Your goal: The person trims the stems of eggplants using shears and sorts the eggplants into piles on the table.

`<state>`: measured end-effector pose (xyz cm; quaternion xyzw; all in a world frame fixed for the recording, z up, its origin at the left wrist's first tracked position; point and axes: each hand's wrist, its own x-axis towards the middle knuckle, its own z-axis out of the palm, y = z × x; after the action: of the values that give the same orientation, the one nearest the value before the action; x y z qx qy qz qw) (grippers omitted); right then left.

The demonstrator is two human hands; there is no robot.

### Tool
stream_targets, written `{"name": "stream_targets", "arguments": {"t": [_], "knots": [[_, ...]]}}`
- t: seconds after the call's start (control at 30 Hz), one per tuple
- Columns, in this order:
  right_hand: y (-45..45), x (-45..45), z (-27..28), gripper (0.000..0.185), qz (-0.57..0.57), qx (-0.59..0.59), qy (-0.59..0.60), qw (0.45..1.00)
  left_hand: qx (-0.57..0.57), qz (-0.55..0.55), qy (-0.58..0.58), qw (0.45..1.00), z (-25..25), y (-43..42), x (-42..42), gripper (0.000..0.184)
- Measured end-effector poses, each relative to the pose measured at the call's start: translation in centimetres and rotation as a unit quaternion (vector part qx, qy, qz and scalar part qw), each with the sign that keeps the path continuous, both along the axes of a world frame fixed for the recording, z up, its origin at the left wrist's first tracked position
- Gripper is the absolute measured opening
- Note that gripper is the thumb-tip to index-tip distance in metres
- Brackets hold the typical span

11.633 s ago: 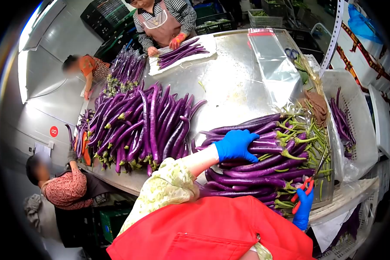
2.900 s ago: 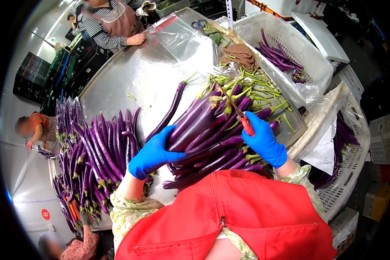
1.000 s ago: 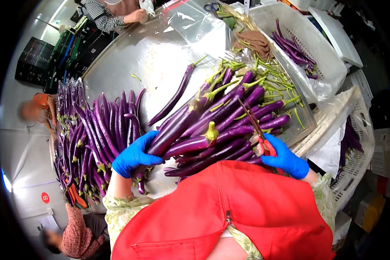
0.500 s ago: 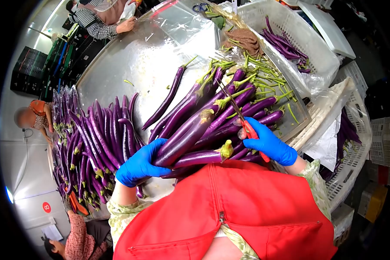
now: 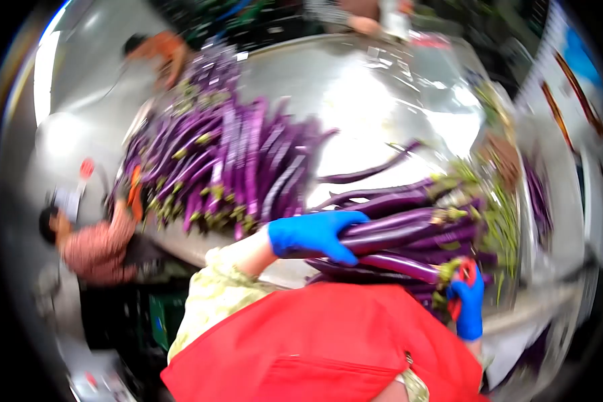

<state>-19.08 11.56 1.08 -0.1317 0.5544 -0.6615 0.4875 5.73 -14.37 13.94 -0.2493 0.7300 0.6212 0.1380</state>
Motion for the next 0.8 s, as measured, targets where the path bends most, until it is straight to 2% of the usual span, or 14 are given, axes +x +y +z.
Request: {"name": "stream_targets", "arguments": {"t": [0.07,0.17,0.2,0.27,0.33,0.4,0.43,0.5,0.53,0.57,0.63,0.7,0.77,0.8], "knots": [[0.9,0.0,1.1,0.051,-0.019,0.019,-0.012,1.0,0.073,0.094,0.106,0.987,-0.6,0.3,0.4,0.073],[0.1,0.2,1.8,0.055,-0.03,-0.004,-0.017,0.999,0.082,0.282,0.216,0.931,2.5,-0.1,2.3,0.057],[0.2,0.0,1.7,0.056,-0.023,0.006,-0.017,1.0,0.102,0.348,0.302,0.882,2.3,-0.4,2.7,0.047],[-0.2,0.3,2.2,0.058,-0.013,-0.012,-0.009,1.0,0.069,0.487,0.418,0.764,1.9,-1.1,3.3,0.042],[-0.5,0.3,2.4,0.059,-0.004,-0.022,-0.014,1.0,0.031,0.562,0.532,0.633,1.6,-2.7,3.4,0.051],[-0.6,0.0,2.1,0.058,0.002,-0.021,-0.014,1.0,-0.022,0.645,0.57,0.509,1.6,-5.3,4.1,0.063],[-0.6,-0.2,1.7,0.058,0.001,-0.019,-0.024,1.0,-0.054,0.65,0.591,0.474,0.4,-8.1,5.5,0.065],[-0.7,0.1,2.0,0.058,0.0,-0.024,-0.031,0.999,-0.136,0.664,0.633,0.374,-0.8,-13.7,7.9,0.056],[-0.8,0.3,2.1,0.059,-0.002,-0.034,-0.039,0.999,-0.124,0.677,0.664,0.293,-0.5,-15.7,8.8,0.049],[-0.8,0.3,2.2,0.059,-0.003,-0.028,-0.033,0.999,-0.131,0.695,0.655,0.266,-0.9,-18.1,10.0,0.05],[-0.8,0.5,2.1,0.06,-0.005,-0.016,-0.022,1.0,-0.152,0.752,0.553,0.324,-3.3,-22.4,12.7,0.052],[-0.9,0.6,2.4,0.061,0.003,-0.015,-0.01,1.0,-0.238,0.767,0.312,0.508,-6.9,-25.2,15.3,0.053],[-0.7,0.7,2.0,0.062,0.005,-0.02,-0.004,1.0,-0.348,0.667,0.142,0.643,-9.9,-26.8,17.1,0.055],[-0.7,0.5,1.5,0.062,0.004,-0.027,-0.003,1.0,-0.388,0.587,0.16,0.692,-11.4,-28.0,18.5,0.054]]}}
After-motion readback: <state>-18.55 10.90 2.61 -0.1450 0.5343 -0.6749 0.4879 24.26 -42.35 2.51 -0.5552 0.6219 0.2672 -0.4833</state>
